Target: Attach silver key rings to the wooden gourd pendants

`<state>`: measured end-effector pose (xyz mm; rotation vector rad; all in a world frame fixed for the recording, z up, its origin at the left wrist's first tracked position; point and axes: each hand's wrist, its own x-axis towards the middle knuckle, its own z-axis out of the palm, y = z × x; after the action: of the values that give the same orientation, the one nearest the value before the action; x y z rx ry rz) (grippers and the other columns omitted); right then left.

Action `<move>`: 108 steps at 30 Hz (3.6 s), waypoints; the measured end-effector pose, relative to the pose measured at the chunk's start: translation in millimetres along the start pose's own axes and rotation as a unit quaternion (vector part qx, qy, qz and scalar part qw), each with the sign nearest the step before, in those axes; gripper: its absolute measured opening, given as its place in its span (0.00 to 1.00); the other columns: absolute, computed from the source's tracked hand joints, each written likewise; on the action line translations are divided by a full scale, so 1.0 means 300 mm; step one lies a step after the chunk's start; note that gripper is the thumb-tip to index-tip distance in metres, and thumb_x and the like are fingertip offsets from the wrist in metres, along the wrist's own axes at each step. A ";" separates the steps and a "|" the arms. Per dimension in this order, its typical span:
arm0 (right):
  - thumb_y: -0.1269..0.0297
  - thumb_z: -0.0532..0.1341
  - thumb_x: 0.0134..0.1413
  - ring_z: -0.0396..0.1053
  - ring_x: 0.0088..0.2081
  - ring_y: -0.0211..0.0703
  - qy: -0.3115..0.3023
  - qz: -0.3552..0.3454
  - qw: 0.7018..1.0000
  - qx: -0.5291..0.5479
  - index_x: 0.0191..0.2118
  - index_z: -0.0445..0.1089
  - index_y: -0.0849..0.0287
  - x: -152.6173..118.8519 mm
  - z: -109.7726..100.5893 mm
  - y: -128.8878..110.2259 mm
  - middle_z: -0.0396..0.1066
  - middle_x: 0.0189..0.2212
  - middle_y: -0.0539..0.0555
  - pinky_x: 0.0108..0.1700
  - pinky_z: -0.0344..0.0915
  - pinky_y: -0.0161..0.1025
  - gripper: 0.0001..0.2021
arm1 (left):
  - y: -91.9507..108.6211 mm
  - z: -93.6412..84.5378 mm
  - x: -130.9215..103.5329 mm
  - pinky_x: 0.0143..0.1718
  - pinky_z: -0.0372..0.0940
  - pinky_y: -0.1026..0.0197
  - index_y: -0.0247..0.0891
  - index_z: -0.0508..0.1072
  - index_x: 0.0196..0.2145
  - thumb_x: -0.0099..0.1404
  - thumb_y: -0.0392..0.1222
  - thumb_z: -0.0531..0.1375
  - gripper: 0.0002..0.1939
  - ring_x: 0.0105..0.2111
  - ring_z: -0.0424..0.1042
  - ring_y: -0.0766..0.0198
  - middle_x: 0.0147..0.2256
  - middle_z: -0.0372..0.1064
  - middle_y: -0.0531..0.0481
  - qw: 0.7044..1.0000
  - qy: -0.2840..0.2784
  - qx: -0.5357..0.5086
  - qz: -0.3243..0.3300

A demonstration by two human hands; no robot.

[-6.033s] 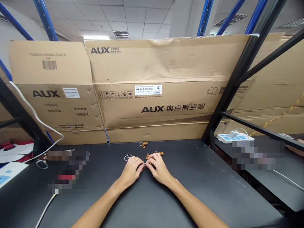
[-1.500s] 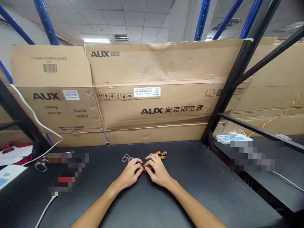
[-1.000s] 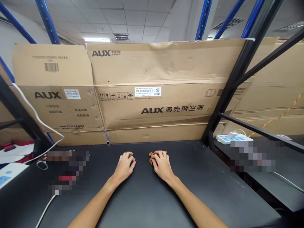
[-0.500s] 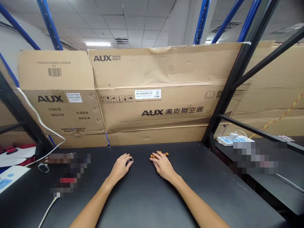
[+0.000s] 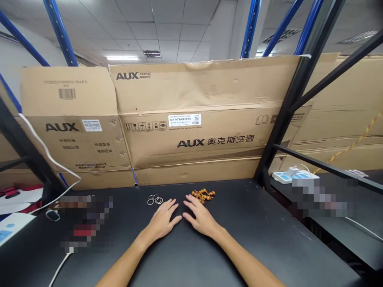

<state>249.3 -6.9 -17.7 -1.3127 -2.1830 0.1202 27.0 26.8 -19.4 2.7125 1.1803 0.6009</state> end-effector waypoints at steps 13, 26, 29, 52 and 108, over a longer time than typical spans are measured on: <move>0.43 0.53 0.57 0.43 0.66 0.52 -0.121 0.037 0.992 0.000 0.64 0.54 0.59 0.000 -0.024 -0.045 0.46 0.65 0.58 0.65 0.43 0.51 0.35 | 0.036 -0.034 0.005 0.61 0.52 0.47 0.38 0.63 0.58 0.67 0.54 0.52 0.26 0.62 0.53 0.51 0.62 0.55 0.42 1.000 -0.024 0.007 -0.011; 0.43 0.52 0.57 0.43 0.66 0.54 -0.120 0.035 0.992 0.007 0.63 0.55 0.59 -0.001 -0.020 -0.039 0.47 0.65 0.59 0.65 0.44 0.52 0.34 | 0.017 -0.016 -0.001 0.61 0.51 0.47 0.40 0.63 0.59 0.67 0.54 0.52 0.26 0.62 0.53 0.52 0.61 0.55 0.43 1.000 -0.007 -0.002 0.003; 0.42 0.52 0.57 0.43 0.66 0.54 -0.122 0.035 0.992 0.006 0.63 0.55 0.59 -0.001 -0.020 -0.038 0.46 0.65 0.59 0.65 0.44 0.52 0.34 | 0.014 -0.012 0.000 0.61 0.51 0.48 0.39 0.63 0.58 0.67 0.54 0.52 0.26 0.62 0.53 0.51 0.61 0.56 0.43 1.000 -0.005 -0.001 0.003; 0.45 0.54 0.57 0.45 0.65 0.55 -0.118 0.027 0.993 -0.002 0.62 0.57 0.60 -0.005 -0.025 -0.038 0.50 0.64 0.60 0.64 0.46 0.52 0.32 | 0.012 -0.008 -0.001 0.60 0.54 0.48 0.40 0.66 0.55 0.67 0.53 0.53 0.23 0.59 0.58 0.52 0.58 0.61 0.43 1.000 0.022 -0.008 0.002; 0.73 0.54 0.59 0.64 0.42 0.47 0.027 -0.003 1.000 -0.016 0.45 0.68 0.56 -0.004 0.000 -0.003 0.69 0.39 0.56 0.42 0.63 0.42 0.11 | 0.004 -0.040 0.023 0.44 0.65 0.54 0.39 0.72 0.39 0.68 0.35 0.51 0.10 0.40 0.69 0.58 0.39 0.70 0.46 0.996 0.083 0.014 0.006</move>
<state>248.9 -8.2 -18.0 -1.3126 -2.1519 0.0465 27.3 30.3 -6.0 2.7395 1.2194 0.8328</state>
